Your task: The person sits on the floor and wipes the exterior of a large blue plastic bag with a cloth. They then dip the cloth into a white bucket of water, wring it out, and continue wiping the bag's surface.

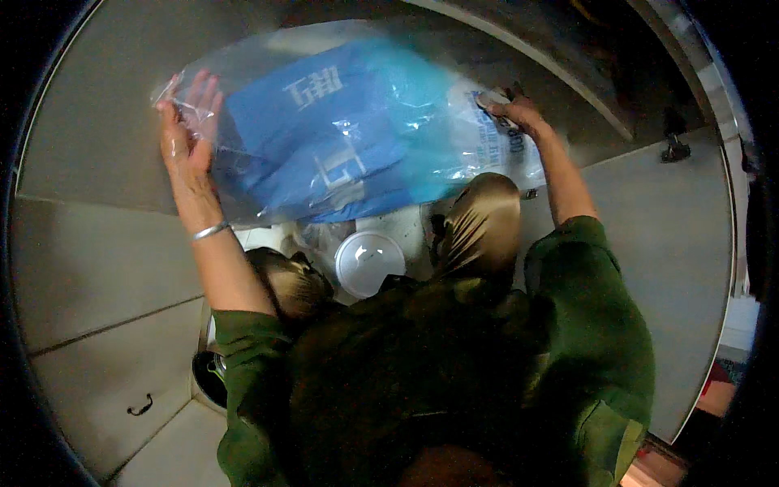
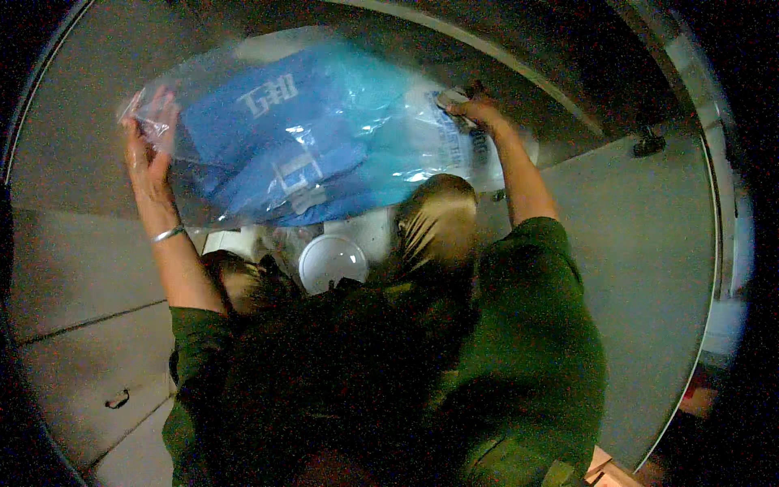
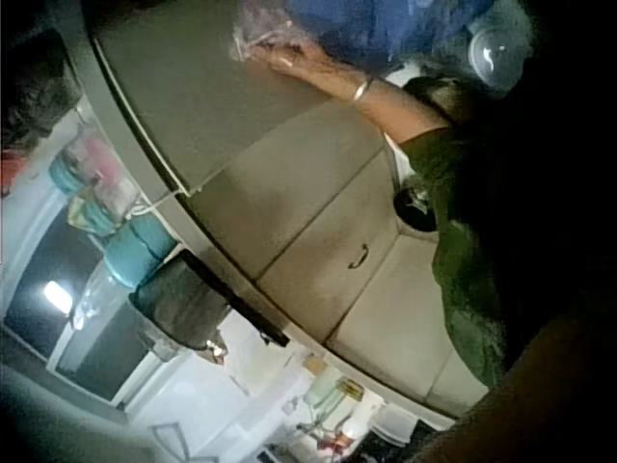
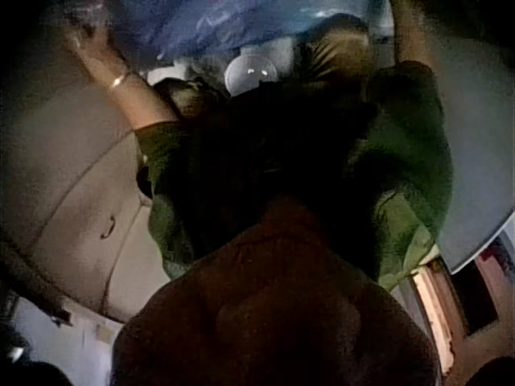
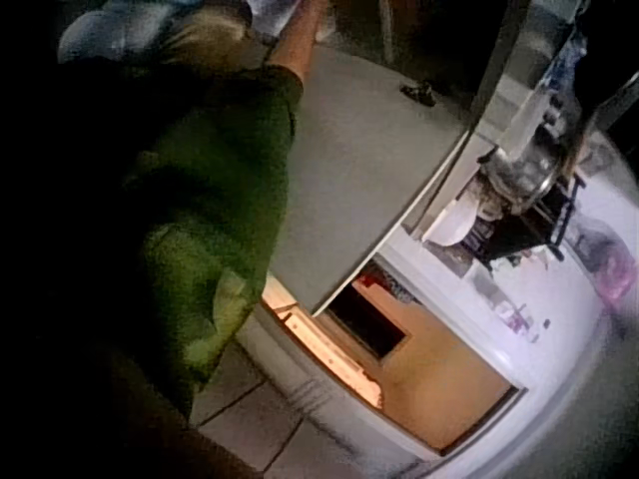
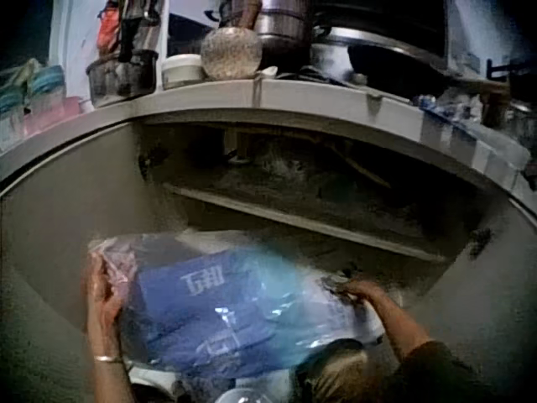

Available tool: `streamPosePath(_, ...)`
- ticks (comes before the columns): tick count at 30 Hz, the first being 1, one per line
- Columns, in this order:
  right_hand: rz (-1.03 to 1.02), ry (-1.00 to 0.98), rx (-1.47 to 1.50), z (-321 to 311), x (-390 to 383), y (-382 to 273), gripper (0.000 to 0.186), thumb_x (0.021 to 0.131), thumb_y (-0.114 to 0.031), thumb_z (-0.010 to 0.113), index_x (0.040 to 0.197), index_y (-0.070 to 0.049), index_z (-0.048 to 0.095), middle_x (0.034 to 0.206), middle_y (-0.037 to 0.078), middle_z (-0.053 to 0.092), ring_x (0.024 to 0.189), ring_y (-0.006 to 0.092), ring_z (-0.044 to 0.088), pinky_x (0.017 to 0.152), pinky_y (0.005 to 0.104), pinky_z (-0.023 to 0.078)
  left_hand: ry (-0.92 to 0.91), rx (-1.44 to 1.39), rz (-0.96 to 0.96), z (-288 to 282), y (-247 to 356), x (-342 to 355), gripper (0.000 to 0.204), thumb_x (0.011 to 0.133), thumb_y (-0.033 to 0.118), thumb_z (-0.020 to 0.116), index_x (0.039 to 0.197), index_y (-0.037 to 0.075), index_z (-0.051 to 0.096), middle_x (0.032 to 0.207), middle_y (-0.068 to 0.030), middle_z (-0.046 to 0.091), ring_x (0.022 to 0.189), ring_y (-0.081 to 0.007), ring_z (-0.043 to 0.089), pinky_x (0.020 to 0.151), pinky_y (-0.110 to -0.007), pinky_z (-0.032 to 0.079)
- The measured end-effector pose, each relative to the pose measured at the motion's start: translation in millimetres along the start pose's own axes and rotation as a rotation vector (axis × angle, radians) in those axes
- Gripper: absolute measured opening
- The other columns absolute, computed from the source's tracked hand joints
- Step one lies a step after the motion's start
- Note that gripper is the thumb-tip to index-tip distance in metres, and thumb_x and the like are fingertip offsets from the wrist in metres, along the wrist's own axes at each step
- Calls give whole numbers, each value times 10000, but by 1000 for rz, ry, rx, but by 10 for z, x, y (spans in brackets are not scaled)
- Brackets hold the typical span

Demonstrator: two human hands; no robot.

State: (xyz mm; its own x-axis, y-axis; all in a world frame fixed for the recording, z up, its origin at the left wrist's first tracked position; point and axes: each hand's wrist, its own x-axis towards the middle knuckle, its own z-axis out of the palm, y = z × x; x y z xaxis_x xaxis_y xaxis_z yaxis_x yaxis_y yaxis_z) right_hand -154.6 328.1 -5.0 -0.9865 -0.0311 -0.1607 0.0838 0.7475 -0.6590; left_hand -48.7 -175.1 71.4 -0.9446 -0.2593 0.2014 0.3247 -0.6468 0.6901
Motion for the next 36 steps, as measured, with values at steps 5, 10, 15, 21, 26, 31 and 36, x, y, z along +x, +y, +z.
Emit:
streamPosePath(5,-54,470,73,86,-240,232,607,680,-239,643,1175,3,389,1074,137,525,986,232,500,854,301,372,-1,-11,-5,67,-12,77,677,624,353,676,1166,66,390,1212,-236,360,1124,-359,354,939,-448,315)
streamPosePath(10,216,142,1308,430,-968,821,573,739,-442,565,1122,-30,452,983,87,551,836,190,545,738,298,438,-47,-38,-4,-28,52,135,709,601,344,688,1175,62,382,1219,-237,352,1132,-370,342,952,-459,298)
streamPosePath(15,393,101,1469,845,-1367,1286,574,715,-521,541,1045,-51,511,975,91,563,863,241,541,735,373,443,6,-135,-33,23,24,53,701,590,245,715,1177,51,384,1257,-224,312,1163,-350,310,980,-435,271)
streamPosePath(21,371,51,1626,978,-1083,1292,510,742,-486,528,1013,-54,525,988,104,554,882,275,519,770,415,421,-34,19,29,-24,99,57,598,747,368,527,1220,69,316,1233,-248,326,1130,-383,340,948,-466,296)
streamPosePath(26,396,210,1738,1006,-993,1343,460,790,-435,479,1063,-65,496,1034,107,538,928,297,500,811,444,397,-100,16,51,-102,-63,80,646,684,366,601,1199,64,353,1230,-248,332,1123,-383,349,931,-460,323)
streamPosePath(31,282,224,1571,899,-1048,1134,420,798,-400,488,1048,-64,507,997,100,557,877,282,530,775,435,421,-133,-2,97,-143,-83,24,652,643,353,646,1166,57,393,1220,-248,345,1108,-383,367,913,-449,352)
streamPosePath(36,231,105,1515,651,-387,1115,336,794,-349,507,959,-57,534,909,90,583,810,252,553,723,417,450,-163,29,98,-247,-156,-10,652,659,387,625,1171,62,385,1203,-243,368,1096,-376,384,901,-445,364)
